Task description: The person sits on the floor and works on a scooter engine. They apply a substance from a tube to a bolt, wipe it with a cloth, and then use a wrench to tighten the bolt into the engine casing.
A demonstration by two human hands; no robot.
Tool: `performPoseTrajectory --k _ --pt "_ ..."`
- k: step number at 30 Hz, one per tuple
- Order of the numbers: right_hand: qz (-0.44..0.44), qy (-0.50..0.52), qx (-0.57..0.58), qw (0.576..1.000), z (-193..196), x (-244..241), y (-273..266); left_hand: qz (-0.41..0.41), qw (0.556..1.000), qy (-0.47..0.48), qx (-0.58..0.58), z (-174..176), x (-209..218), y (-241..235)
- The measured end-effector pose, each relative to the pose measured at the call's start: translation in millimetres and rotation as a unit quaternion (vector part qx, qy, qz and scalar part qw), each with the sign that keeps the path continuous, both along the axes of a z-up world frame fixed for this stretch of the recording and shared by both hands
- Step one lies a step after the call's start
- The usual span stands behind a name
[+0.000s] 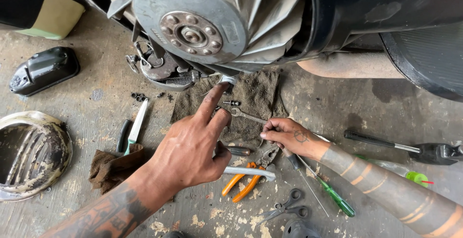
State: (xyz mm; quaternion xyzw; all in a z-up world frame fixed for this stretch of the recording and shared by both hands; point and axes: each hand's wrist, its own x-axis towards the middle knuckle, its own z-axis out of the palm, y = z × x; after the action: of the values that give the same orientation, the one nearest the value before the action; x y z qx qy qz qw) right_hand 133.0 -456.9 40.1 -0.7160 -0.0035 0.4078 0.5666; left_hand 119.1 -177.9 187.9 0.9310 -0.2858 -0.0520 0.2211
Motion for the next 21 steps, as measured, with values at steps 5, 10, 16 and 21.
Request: performPoseTrajectory --k 5,10,16,21 --pt "-0.001 -0.005 -0.033 0.999 5 -2 12 -0.004 1.0 -0.005 0.005 -2 -5 0" --pt "-0.001 0.001 -0.029 1.0 5 -2 16 0.009 0.999 -0.002 -0.044 5 -7 7" --pt "0.007 -0.007 -0.031 0.999 0 -3 11 0.013 0.998 0.015 -0.061 5 -8 8" --pt "0.01 -0.005 -0.053 0.999 6 -1 13 0.014 0.999 0.013 -0.051 3 -6 6"
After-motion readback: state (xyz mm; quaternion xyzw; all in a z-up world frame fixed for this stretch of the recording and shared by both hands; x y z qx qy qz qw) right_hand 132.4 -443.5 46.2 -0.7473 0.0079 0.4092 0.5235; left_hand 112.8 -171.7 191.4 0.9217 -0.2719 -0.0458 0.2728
